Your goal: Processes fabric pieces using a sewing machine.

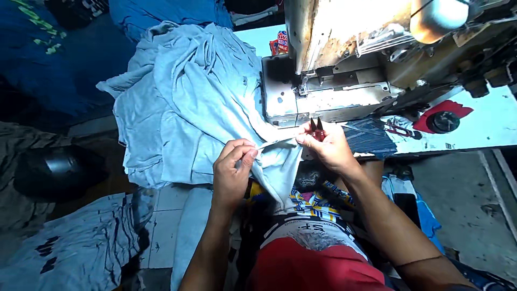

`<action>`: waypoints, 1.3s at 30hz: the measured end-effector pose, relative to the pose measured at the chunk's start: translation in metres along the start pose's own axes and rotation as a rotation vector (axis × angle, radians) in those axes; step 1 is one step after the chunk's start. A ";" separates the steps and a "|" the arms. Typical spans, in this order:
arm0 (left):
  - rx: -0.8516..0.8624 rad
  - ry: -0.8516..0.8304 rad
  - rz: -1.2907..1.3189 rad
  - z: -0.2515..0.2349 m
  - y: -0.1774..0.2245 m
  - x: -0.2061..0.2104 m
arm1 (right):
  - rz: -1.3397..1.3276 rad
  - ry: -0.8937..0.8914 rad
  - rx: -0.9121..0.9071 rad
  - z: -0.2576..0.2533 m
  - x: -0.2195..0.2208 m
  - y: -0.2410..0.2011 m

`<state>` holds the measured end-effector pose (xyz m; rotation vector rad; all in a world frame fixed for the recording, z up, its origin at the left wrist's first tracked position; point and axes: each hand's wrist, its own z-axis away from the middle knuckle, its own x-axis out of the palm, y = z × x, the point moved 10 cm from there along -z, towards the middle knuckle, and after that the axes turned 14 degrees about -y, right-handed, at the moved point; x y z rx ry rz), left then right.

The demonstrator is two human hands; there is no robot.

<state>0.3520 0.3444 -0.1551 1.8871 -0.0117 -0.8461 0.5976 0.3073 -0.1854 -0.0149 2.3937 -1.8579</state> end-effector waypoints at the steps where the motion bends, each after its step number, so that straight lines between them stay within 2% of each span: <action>1: -0.042 0.012 0.053 0.000 -0.005 -0.003 | -0.081 -0.022 0.015 -0.004 0.003 0.005; 3: -0.107 0.056 0.148 -0.002 -0.014 -0.009 | -0.176 -0.048 0.036 -0.008 0.007 0.016; 5: -0.099 0.054 0.211 -0.006 -0.013 -0.013 | -0.183 -0.054 0.032 -0.008 0.007 0.020; 9: -0.049 -0.020 0.175 -0.013 -0.007 -0.015 | -0.085 -0.051 -0.016 -0.009 0.006 0.010; 14: -0.092 -0.089 0.203 -0.015 -0.010 -0.008 | 0.032 -0.084 -0.064 -0.006 0.008 -0.002; 19: -0.091 0.037 -0.045 -0.011 0.006 -0.009 | 0.149 -0.010 -0.166 -0.001 0.007 -0.013; 27: 0.121 0.163 -0.317 -0.012 0.041 -0.013 | 0.283 0.129 -0.259 0.007 -0.001 -0.019; 30: 0.176 0.146 -0.371 -0.024 0.048 -0.012 | 0.357 0.173 -0.262 0.009 -0.004 -0.018; 39: 0.202 0.018 -0.438 -0.055 0.054 -0.011 | 0.353 0.226 -0.351 0.014 -0.011 -0.022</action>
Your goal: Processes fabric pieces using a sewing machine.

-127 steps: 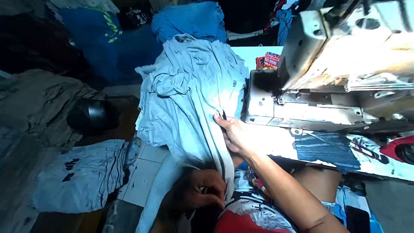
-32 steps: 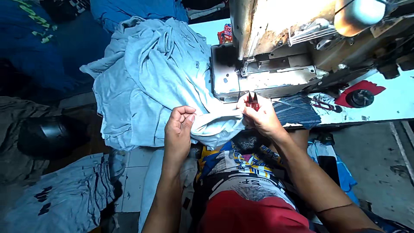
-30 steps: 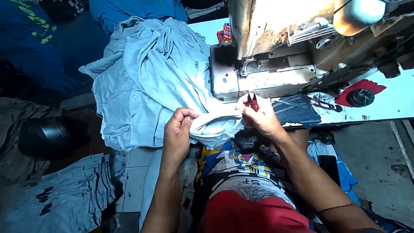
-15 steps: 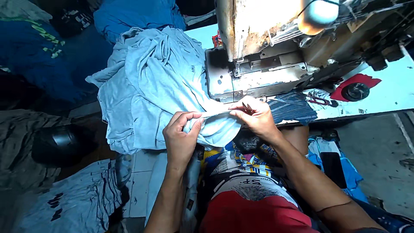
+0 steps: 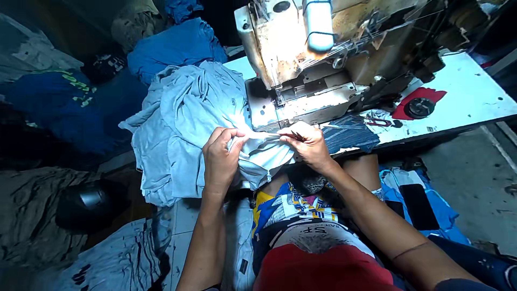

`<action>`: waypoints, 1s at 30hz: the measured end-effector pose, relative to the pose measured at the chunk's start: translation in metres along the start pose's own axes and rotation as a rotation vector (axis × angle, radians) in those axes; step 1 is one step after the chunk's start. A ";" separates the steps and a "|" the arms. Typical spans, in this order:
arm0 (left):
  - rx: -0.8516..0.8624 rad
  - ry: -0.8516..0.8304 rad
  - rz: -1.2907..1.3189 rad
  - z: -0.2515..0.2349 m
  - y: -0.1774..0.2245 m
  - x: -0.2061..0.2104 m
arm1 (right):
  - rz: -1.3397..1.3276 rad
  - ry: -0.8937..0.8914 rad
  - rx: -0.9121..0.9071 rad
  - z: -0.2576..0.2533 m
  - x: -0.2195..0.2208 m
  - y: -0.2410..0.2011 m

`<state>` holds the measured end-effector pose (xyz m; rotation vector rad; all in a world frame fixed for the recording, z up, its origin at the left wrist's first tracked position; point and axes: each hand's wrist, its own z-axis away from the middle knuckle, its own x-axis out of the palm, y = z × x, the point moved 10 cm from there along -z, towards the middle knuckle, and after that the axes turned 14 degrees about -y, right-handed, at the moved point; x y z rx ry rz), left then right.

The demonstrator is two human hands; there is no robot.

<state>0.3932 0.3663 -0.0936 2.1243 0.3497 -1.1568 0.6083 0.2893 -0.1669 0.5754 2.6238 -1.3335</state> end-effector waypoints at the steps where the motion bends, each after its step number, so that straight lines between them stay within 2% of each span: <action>1: 0.006 -0.013 -0.003 -0.003 0.000 0.001 | 0.013 0.019 0.006 0.000 -0.002 0.001; 4: 0.026 -0.044 0.067 -0.012 0.000 0.007 | 0.027 0.056 0.044 0.000 -0.003 0.007; 8: 0.067 -0.123 0.348 -0.031 0.001 0.024 | -0.034 0.067 0.170 0.003 -0.004 0.020; 11: 0.045 -0.113 0.507 -0.046 -0.002 0.039 | -0.146 0.029 0.253 0.001 -0.001 0.028; 13: 0.070 -0.140 0.460 -0.069 -0.002 0.047 | -0.237 0.008 0.336 0.003 0.002 0.039; 15: 0.111 -0.151 0.299 -0.101 -0.001 0.054 | -0.364 0.005 0.447 0.008 0.006 0.055; 19: 0.024 -0.216 -0.036 -0.129 -0.001 0.069 | -0.463 -0.002 0.579 0.018 0.014 0.072; 22: -0.009 -0.247 -0.120 -0.136 -0.003 0.076 | -0.363 0.037 0.551 0.017 0.009 0.065; 30: -0.086 -0.229 -0.087 -0.157 -0.014 0.086 | -0.199 0.222 0.388 0.003 -0.012 0.034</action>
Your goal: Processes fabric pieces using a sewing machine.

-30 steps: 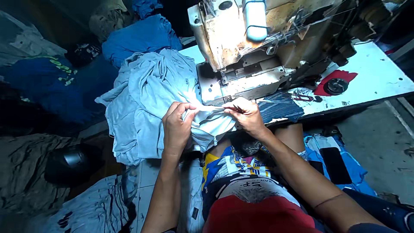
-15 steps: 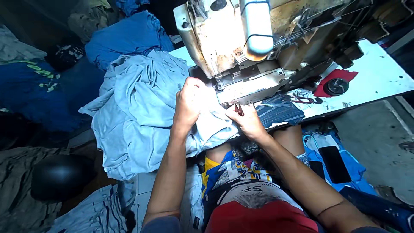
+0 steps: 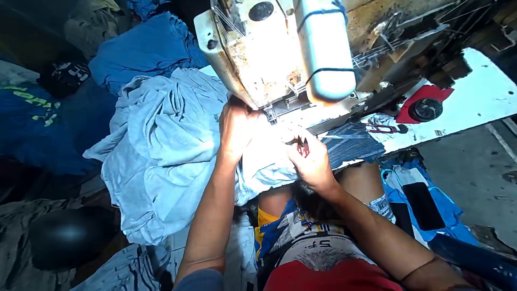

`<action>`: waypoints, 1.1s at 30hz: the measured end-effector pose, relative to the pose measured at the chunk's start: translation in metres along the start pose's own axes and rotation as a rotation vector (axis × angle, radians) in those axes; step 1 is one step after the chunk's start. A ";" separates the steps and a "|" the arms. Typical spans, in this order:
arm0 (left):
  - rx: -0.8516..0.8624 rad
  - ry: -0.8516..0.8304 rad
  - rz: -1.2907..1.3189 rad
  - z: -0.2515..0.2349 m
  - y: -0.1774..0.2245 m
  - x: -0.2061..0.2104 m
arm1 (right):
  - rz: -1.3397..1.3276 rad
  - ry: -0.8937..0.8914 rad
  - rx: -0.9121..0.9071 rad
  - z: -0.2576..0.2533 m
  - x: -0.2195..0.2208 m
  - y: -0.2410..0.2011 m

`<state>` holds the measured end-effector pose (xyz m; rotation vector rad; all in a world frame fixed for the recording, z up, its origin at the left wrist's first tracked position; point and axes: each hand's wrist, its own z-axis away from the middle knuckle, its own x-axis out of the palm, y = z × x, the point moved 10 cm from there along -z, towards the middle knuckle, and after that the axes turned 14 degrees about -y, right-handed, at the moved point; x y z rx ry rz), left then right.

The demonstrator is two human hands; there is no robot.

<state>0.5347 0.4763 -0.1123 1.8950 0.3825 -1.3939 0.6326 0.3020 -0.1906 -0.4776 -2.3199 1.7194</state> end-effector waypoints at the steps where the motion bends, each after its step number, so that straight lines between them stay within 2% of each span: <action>1: -0.005 0.007 -0.005 -0.003 0.000 0.001 | -0.018 0.016 -0.004 -0.003 0.000 0.000; 4: 0.011 0.059 -0.023 -0.009 0.001 0.002 | -0.056 0.025 -0.013 -0.008 0.001 -0.003; 12: -0.057 0.063 0.069 -0.011 0.000 0.003 | -0.076 0.045 -0.002 -0.009 0.006 -0.004; 19: -0.011 0.097 0.056 -0.008 0.003 0.001 | 0.007 0.050 -0.023 -0.009 0.008 -0.010; 23: 0.031 0.002 0.098 0.028 0.004 -0.008 | 0.024 0.000 -0.025 -0.005 0.009 -0.019; 26: 0.166 0.072 0.093 0.076 0.009 -0.007 | 0.053 -0.013 0.014 0.002 0.010 -0.016; 29: 0.244 0.173 0.082 0.081 0.004 -0.005 | -0.016 -0.017 0.015 0.006 0.010 -0.007; 33: 0.245 0.181 0.145 0.072 -0.003 -0.005 | -0.067 0.003 0.014 0.004 0.010 -0.008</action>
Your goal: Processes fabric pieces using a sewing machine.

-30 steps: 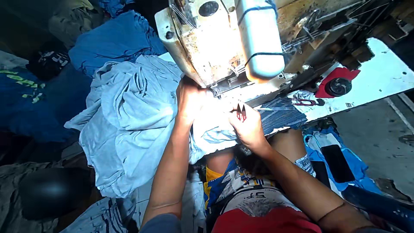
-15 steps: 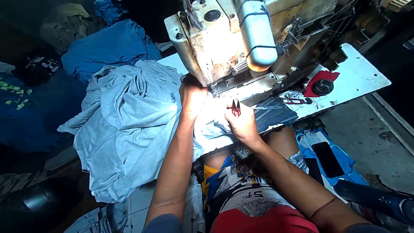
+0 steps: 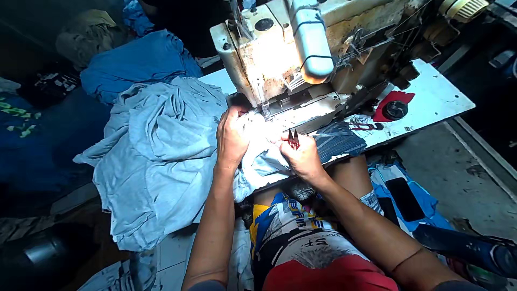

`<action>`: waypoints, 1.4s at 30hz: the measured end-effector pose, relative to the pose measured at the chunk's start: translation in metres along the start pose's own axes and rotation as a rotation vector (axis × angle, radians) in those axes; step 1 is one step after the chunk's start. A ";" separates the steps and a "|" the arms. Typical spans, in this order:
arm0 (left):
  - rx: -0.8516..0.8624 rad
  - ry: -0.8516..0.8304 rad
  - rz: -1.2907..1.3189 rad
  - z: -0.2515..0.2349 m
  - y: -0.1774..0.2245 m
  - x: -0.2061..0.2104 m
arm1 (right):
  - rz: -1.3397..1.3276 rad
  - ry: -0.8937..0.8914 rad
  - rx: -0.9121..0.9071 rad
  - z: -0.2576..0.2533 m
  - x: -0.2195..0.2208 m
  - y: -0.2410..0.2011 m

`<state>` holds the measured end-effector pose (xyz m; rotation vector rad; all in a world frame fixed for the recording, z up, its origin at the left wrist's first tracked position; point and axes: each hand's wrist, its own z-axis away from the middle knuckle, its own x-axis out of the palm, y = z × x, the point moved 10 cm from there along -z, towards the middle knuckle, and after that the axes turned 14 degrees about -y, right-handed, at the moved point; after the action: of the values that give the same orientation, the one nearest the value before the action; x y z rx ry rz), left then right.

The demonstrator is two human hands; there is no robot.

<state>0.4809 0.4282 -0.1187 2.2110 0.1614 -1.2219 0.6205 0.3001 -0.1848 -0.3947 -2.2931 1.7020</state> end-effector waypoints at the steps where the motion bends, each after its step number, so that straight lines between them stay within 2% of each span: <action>1: 0.001 -0.002 0.010 -0.007 -0.003 0.001 | -0.007 0.009 0.000 -0.001 0.000 0.000; 5: 0.036 0.046 -0.021 -0.034 -0.013 0.000 | 0.010 0.057 -0.032 -0.006 0.000 -0.002; 10: 0.182 0.135 -0.062 -0.003 0.021 -0.015 | 0.045 0.082 -0.035 -0.014 0.001 -0.007; 13: 0.328 -0.022 -0.064 0.002 0.034 0.003 | 0.078 0.075 -0.047 -0.014 0.001 -0.009; 15: 0.329 -0.124 -0.142 0.005 0.035 0.016 | 0.078 0.059 -0.030 -0.013 0.001 -0.007; 17: 0.349 -0.157 -0.170 0.007 0.035 0.016 | 0.076 0.046 -0.035 -0.015 0.000 -0.008; 21: 0.445 -0.282 -0.035 0.017 0.055 -0.004 | 0.108 -0.017 -0.073 -0.019 -0.002 -0.017; 24: 0.398 -0.399 -0.012 0.025 0.069 -0.024 | 0.129 -0.056 -0.076 -0.020 -0.005 -0.019; 26: 0.323 -0.459 -0.115 0.027 0.076 -0.039 | 0.121 -0.094 -0.055 -0.021 -0.007 -0.017; 30: 0.264 -0.357 -0.341 0.030 0.086 -0.070 | 0.106 -0.117 -0.031 -0.022 -0.013 -0.016; 36: 0.374 -0.008 -0.295 0.044 0.107 -0.103 | 0.194 -0.156 -0.066 -0.022 -0.016 -0.029; 39: 0.418 0.028 -0.262 0.048 0.113 -0.102 | 0.166 -0.242 -0.117 -0.028 -0.006 -0.035; 42: 0.461 0.003 -0.176 0.048 0.120 -0.099 | 0.046 -0.460 -0.222 -0.035 0.016 -0.046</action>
<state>0.4346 0.3216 -0.0048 2.6371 0.0812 -1.4684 0.6151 0.3241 -0.1305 -0.1004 -2.8321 1.7045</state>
